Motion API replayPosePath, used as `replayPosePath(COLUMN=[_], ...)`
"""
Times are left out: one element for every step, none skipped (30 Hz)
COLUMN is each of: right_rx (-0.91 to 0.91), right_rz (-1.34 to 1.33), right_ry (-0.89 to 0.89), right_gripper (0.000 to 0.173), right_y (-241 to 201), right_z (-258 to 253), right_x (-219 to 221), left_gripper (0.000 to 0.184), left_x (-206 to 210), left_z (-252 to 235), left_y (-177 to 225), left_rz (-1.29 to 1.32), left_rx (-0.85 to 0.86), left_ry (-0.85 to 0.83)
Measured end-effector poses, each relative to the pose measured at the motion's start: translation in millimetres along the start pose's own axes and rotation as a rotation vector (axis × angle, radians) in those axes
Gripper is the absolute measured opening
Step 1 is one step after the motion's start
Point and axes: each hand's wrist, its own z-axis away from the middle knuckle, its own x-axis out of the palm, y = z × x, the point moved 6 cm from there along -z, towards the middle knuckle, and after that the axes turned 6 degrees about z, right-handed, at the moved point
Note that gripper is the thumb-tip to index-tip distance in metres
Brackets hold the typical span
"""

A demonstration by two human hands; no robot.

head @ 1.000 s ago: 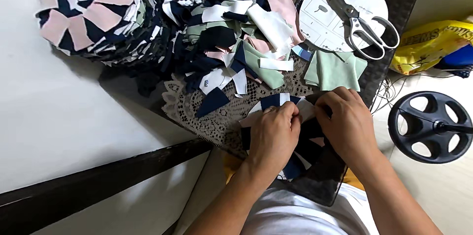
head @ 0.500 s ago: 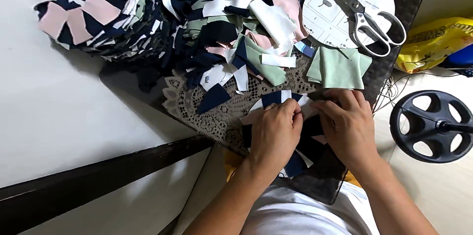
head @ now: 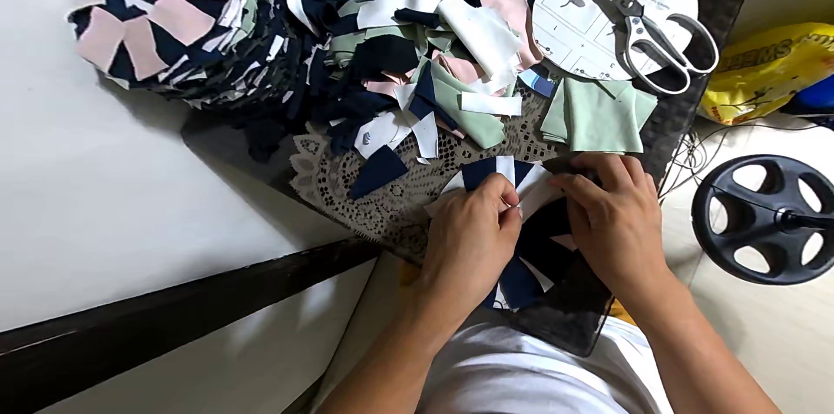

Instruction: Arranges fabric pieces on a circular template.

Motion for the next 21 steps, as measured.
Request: replayPosePath(right_rx=[0.0,-0.001,0.0,0.001,0.002,0.002,0.001,0.0,-0.002,-0.003,-0.004,-0.005,-0.005,-0.004,-0.004,-0.004,-0.004,-0.004,-0.005,-0.007,-0.007], right_rz=[-0.001,-0.001,0.0,0.003,0.006,0.009,0.01,0.009,0.009,0.007,0.008,0.011,0.014,0.015,0.016,0.017,0.016,0.015,0.017,0.016,0.01], right_ry=[-0.002,-0.003,-0.003,-0.006,-0.007,-0.008,-0.008,-0.008,-0.007,-0.008,-0.007,-0.006,-0.007,-0.008,-0.009,-0.008,-0.009,-0.013,-0.015,-0.018,-0.021], right_gripper=[0.021,0.021,0.021,0.021,0.021,0.021,0.021,0.021,0.021,0.021,0.02,0.021,0.021,0.021,0.021,0.021,0.021,0.021,0.021,0.021,0.021], right_y=[0.0,-0.1,-0.2,-0.4,-0.5,-0.6,-0.7,-0.6,-0.6,-0.6,-0.8,-1.0,-1.2,-1.2,-1.3,-1.4,-1.4,-1.4,-1.3,-1.3,-1.2], right_z=[-0.1,-0.2,-0.2,-0.2,-0.2,-0.2,-0.1,0.0,-0.2,-0.4,-0.6,-0.6,-0.5,-0.6,-0.7,-0.6,-0.4,-0.2,-0.3,-0.8,-1.2], right_x=[0.2,0.4,0.6,0.6,0.5,0.5,0.4,0.2,0.1,0.1,0.0,-0.3,-0.5,-0.6,-0.7,-0.9,-1.0,-0.9,-0.9,-0.9,-0.9], left_gripper=[0.007,0.007,0.007,0.006,0.006,0.005,0.005,0.006,0.007,0.008,0.01,0.011,0.013,0.014,0.015,0.016,0.017,0.022,0.029,0.04,0.051], left_x=[-0.2,-0.4,-0.7,-1.0,-1.4,-1.8,-2.0,-1.9,-1.9,-2.5,-3.9,-5.5,-7.4,-9.3,-10.8,-11.3,-10.1,-6.7,-0.8,7.3,16.6], left_z=[-0.3,-0.7,-1.1,-1.8,-2.6,-3.2,-3.8,-4.3,-4.7,-4.7,-4.4,-3.7,-2.3,-0.4,1.8,4.4,7.1,10.0,12.8,15.5,18.0], left_y=[-0.5,-0.8,-1.1,-1.5,-2.0,-2.2,-2.0,-1.5,-0.6,0.5,2.2,4.3,6.5,8.7,10.7,12.3,13.3,13.9,13.8,13.0,11.3], left_rz=[-0.011,-0.015,-0.009,-0.001,0.002,-0.004,-0.021,-0.042,-0.063,-0.093,-0.129,-0.163,-0.19,-0.208,-0.215,-0.216,-0.213,-0.211,-0.211,-0.219,-0.237], left_rx=[-0.003,-0.007,-0.014,-0.023,-0.034,-0.039,-0.04,-0.036,-0.032,-0.031,-0.032,-0.025,-0.004,0.025,0.072,0.134,0.196,0.253,0.304,0.349,0.393], left_ry=[0.002,0.002,-0.001,-0.006,-0.015,-0.022,-0.032,-0.046,-0.058,-0.064,-0.064,-0.063,-0.052,-0.037,-0.005,0.043,0.093,0.131,0.145,0.134,0.107])
